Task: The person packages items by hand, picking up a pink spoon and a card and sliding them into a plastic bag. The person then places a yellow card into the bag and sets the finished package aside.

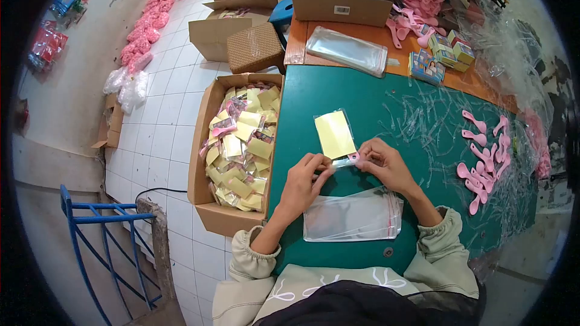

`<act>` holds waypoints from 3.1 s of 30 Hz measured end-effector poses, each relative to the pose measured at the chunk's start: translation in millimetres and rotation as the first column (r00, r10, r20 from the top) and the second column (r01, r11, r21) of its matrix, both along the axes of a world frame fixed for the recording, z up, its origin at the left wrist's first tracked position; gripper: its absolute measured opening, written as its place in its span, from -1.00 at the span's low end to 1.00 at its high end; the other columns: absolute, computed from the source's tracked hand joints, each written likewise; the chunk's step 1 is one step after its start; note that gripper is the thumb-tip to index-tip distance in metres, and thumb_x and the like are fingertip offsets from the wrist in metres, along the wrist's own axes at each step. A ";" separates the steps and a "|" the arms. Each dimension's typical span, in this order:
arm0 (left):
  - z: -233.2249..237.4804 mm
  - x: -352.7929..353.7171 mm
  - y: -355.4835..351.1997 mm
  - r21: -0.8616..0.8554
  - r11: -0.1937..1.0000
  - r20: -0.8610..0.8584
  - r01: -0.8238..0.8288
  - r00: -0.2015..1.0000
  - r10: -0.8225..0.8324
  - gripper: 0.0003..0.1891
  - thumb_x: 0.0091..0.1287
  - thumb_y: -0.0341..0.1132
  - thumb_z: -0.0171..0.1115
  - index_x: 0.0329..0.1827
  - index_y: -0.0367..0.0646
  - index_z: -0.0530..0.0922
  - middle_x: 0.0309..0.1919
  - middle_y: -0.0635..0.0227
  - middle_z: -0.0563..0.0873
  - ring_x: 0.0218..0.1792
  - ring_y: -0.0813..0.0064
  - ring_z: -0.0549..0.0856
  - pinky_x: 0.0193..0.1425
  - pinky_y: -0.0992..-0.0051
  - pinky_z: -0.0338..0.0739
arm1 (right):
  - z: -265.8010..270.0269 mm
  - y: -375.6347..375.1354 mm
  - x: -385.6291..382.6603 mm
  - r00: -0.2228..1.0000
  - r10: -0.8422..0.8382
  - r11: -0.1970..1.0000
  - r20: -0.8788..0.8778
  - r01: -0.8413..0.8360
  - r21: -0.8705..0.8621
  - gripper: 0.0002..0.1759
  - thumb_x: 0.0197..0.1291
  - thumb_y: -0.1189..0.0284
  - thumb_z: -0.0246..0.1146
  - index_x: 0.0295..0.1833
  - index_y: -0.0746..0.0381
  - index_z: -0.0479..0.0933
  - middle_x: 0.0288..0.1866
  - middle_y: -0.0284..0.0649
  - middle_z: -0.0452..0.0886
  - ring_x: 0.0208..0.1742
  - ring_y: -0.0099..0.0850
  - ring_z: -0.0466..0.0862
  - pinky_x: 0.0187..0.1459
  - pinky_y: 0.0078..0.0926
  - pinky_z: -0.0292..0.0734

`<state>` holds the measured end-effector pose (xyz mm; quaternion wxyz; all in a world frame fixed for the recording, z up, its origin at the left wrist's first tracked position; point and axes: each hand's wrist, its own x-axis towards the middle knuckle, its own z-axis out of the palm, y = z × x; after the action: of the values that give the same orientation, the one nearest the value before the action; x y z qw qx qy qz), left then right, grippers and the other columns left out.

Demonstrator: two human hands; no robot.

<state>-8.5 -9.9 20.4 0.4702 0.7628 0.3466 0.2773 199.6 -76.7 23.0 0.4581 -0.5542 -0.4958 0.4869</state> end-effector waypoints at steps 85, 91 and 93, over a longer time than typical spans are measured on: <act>46.0 30.0 -42.6 0.269 0.841 -0.479 0.470 0.823 -0.306 -0.70 0.17 -0.25 0.29 -0.12 -0.23 0.51 -0.22 0.15 0.52 -0.22 0.14 0.59 -0.15 0.24 0.50 | 24.1 -5.8 175.1 0.341 -0.106 0.990 0.934 0.124 0.067 -0.79 -0.03 0.45 0.27 -0.23 0.28 0.60 -0.32 -0.07 0.65 -0.28 -0.23 0.66 -0.22 -0.31 0.51; 7.1 45.9 -48.3 0.416 0.829 -0.303 0.373 0.917 -0.261 -0.62 0.11 -0.30 0.32 -0.04 -0.18 0.43 -0.27 0.16 0.46 -0.35 0.16 0.58 -0.27 0.29 0.48 | 116.3 -32.5 162.0 0.610 -0.473 0.881 0.636 0.318 0.350 -0.77 0.08 0.44 0.27 -0.14 0.29 0.61 -0.31 -0.19 0.66 -0.32 -0.46 0.63 -0.19 -0.53 0.49; -7.1 46.9 -41.0 0.315 0.869 -0.181 0.382 0.923 -0.340 -0.65 0.11 -0.31 0.32 -0.07 -0.17 0.45 -0.33 0.19 0.51 -0.37 0.19 0.59 -0.30 0.31 0.48 | 118.2 -35.2 167.8 0.542 -0.628 0.778 0.559 0.465 0.423 -0.75 0.08 0.41 0.28 -0.12 0.28 0.60 -0.33 -0.22 0.65 -0.33 -0.48 0.62 -0.21 -0.53 0.49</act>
<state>38.3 -50.9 13.2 0.3514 0.8997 0.1714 0.1943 367.4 -111.9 141.2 0.4348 -0.7626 -0.4784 0.0240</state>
